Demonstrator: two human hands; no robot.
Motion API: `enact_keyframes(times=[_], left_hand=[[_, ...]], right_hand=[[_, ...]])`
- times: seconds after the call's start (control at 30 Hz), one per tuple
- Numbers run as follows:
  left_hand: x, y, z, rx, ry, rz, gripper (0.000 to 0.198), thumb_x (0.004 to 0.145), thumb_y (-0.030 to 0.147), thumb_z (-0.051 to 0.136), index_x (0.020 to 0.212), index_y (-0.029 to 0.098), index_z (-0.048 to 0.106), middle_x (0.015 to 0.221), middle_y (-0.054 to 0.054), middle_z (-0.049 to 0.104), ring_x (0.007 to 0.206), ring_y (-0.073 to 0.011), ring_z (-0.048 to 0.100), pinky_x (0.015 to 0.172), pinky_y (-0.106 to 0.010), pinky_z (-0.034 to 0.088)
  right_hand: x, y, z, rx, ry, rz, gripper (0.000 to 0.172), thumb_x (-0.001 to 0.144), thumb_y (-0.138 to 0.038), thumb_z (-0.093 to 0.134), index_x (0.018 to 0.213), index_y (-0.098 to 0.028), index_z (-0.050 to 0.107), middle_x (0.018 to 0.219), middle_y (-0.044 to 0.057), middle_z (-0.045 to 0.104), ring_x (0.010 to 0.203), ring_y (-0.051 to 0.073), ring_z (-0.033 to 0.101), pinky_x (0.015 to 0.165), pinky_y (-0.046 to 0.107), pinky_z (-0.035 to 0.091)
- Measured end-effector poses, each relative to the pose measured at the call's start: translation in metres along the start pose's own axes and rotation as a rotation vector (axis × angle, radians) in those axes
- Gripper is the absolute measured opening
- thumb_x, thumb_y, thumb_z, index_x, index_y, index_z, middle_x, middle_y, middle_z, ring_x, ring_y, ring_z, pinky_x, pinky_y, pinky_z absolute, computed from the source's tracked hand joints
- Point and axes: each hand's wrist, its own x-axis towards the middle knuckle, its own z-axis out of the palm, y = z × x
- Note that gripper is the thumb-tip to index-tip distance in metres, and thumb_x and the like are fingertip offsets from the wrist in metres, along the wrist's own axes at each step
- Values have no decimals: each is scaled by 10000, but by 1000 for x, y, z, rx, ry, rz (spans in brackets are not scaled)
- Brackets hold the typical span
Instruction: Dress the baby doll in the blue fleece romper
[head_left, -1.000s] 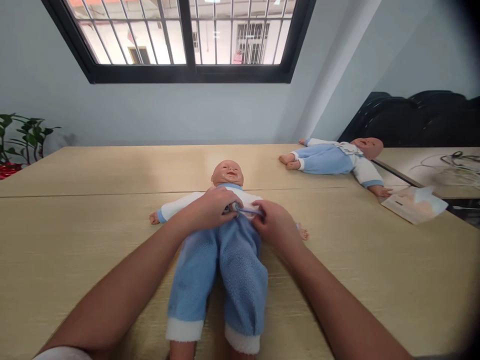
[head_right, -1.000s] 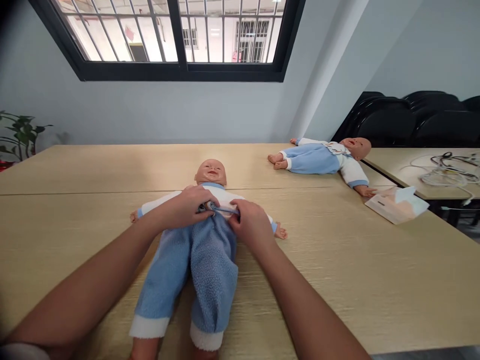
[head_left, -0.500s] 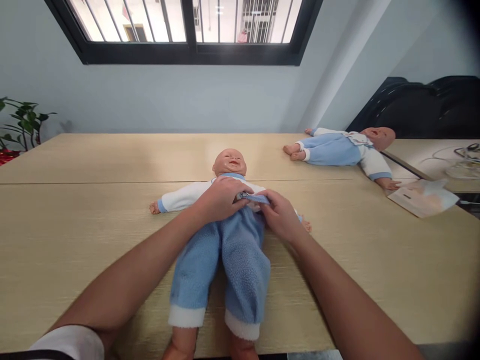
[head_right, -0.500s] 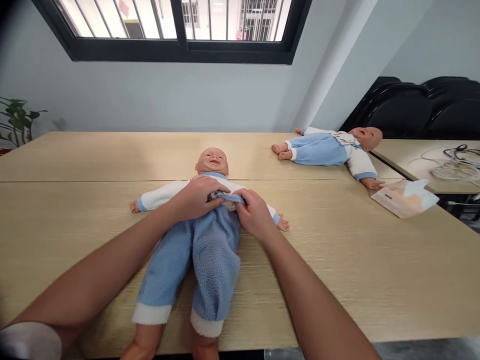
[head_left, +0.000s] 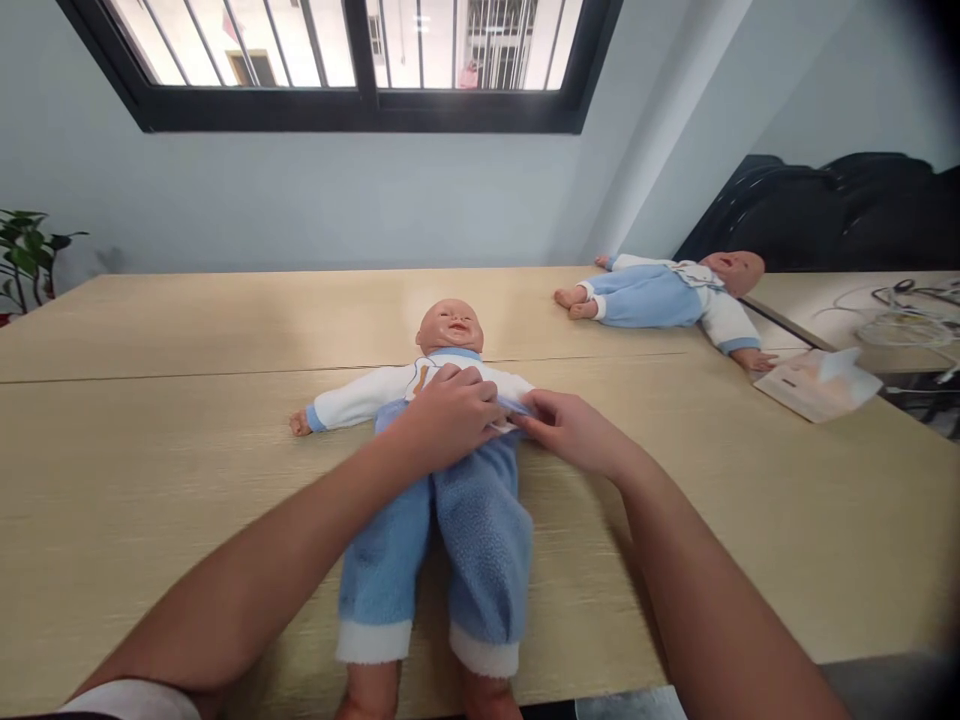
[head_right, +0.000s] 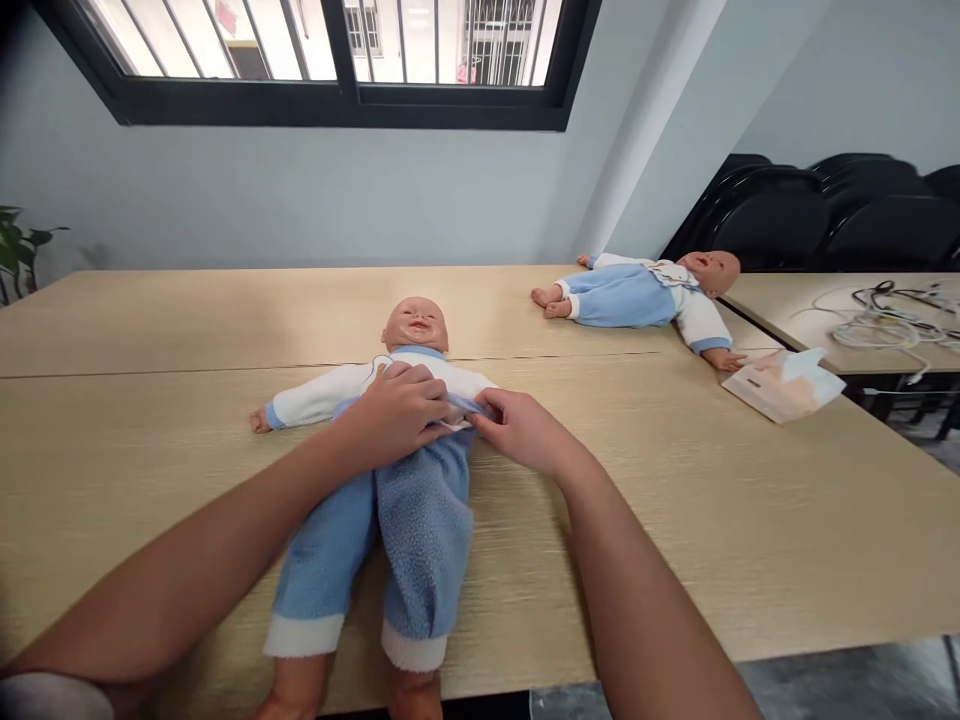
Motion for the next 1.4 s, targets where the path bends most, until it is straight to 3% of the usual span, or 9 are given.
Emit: enact_keyframes(times=[0.17,0.37,0.47,0.6,0.77,0.97,1.1,1.27,1.4], left_hand=[[-7,-16,-18,-199,-33,99,208,947,391,668,821,265,775,986,-30,680,992,-227,581,954,-402,401],[2,-20,4,-152,167,-123,369,963,357,635,1300,210,659,1272,-111,686,1204,-304,586,996,-461,444],[5,-24,13,-151,142,-148,200,935,291,645,1102,213,723,1087,-74,758,1103,-289,650,950,-446,473],[4,-28,15,-124,294,-133,167,914,183,620,1036,235,721,1039,-42,780,1025,-249,683,961,-427,467],[0,-28,17,-130,408,-60,156,921,143,615,997,245,706,1036,-17,790,1018,-215,691,1014,-406,458],[-2,-30,20,-173,495,-43,115,915,126,621,904,235,656,1065,-6,788,1018,-190,695,1036,-392,457],[-2,-31,24,-179,530,-134,123,847,105,641,843,222,604,960,-19,758,947,-206,673,954,-377,474],[-1,-33,28,-201,483,-252,296,855,146,621,1144,204,645,1112,-66,739,1042,-251,658,939,-400,471],[0,-36,30,-229,414,-210,192,910,196,588,1069,215,695,1092,-55,763,1070,-253,669,958,-411,471]], right_hand=[[0,4,0,-152,56,15,141,928,-327,581,844,-222,626,766,-11,661,651,159,522,586,283,317],[0,-8,10,-60,159,-80,131,952,-328,582,981,-223,655,819,3,672,705,170,562,629,282,370],[0,-11,10,-92,160,-105,104,939,-301,600,974,-224,659,837,8,675,731,176,572,649,288,377],[-3,-4,2,-156,130,-86,151,946,-366,608,992,-238,675,887,23,695,763,192,594,662,300,391],[-17,31,-16,-319,98,-9,609,651,-380,891,1212,-252,691,1162,109,699,1075,312,615,862,377,461],[-25,47,-36,-307,-47,278,333,668,-274,830,988,-229,752,941,85,758,796,270,671,671,340,464],[-25,44,-54,-268,121,162,339,756,-356,792,1059,-211,746,1013,97,716,854,258,655,728,359,510],[-21,41,-58,-113,483,-56,539,815,-457,784,1305,-262,671,1244,112,595,999,254,641,910,420,556],[0,36,-28,158,700,-173,878,832,-436,777,1582,-336,331,1500,121,467,1215,273,617,989,427,559]])
